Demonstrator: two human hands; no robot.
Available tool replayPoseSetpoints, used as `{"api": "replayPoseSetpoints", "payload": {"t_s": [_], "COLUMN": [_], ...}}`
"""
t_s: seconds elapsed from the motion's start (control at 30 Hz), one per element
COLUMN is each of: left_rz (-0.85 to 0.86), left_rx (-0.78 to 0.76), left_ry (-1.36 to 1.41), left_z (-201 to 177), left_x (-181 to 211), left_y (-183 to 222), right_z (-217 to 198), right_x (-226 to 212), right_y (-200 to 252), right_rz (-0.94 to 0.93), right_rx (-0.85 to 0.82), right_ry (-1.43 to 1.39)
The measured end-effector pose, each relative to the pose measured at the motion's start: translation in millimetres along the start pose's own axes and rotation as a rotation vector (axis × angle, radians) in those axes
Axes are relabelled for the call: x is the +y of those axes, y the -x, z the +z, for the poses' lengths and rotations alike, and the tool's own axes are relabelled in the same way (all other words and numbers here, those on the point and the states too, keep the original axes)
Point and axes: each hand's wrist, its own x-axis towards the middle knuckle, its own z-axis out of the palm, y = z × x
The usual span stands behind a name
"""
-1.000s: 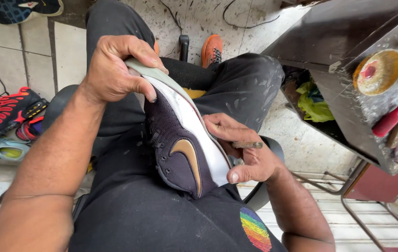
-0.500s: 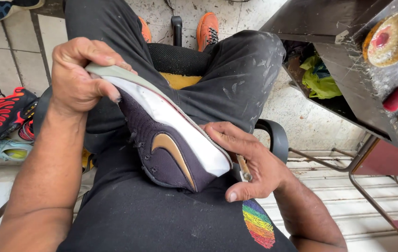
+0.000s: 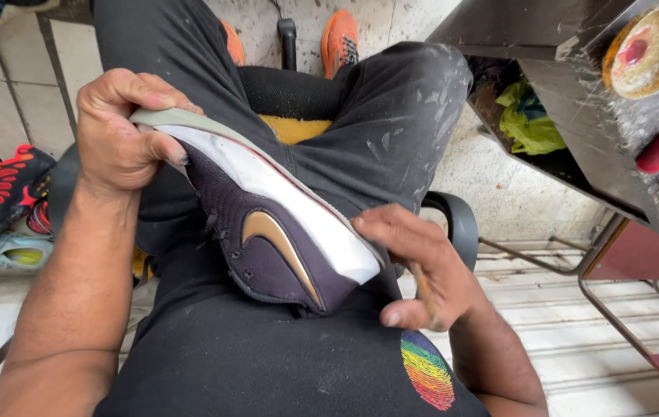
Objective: Applying adhesive to the sole of a sneaker using a wooden stick for repair
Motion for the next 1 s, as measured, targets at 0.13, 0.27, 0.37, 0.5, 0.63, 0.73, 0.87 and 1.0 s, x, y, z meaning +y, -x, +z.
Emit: {"api": "replayPoseSetpoints", "payload": {"t_s": [0.13,0.27,0.37,0.5,0.63,0.73,0.87,1.0], "left_rz": [0.056,0.062,0.065,0.07,0.112,0.131,0.13,0.119], "left_rx": [-0.037,-0.071,-0.09,-0.13,-0.185,-0.216,-0.294,-0.304], "left_ry": [-0.005,0.013,0.037,0.022,0.07,0.028,0.01,-0.01], "left_z": [12,18,24,29,38,45,56,64], "left_x": [14,20,19,25,34,38,50,54], "left_y": [-20,-24,-28,-32,-43,-50,-58,-65], "right_z": [0,-2,0,-2,-5,-5,-7,-9], "right_x": [8,13,13,14,12,12,5,18], "right_y": [-15,-22,-31,-32,-45,-50,-58,-53], "right_rz": [-0.021,-0.128,-0.135,-0.152,-0.189,-0.225,-0.212,-0.223], "right_rx": [-0.084,-0.137,-0.145,-0.209,-0.112,-0.16,-0.134,-0.126], "right_ry": [0.007,0.011,0.033,0.108,-0.038,0.042,0.038,0.046]}}
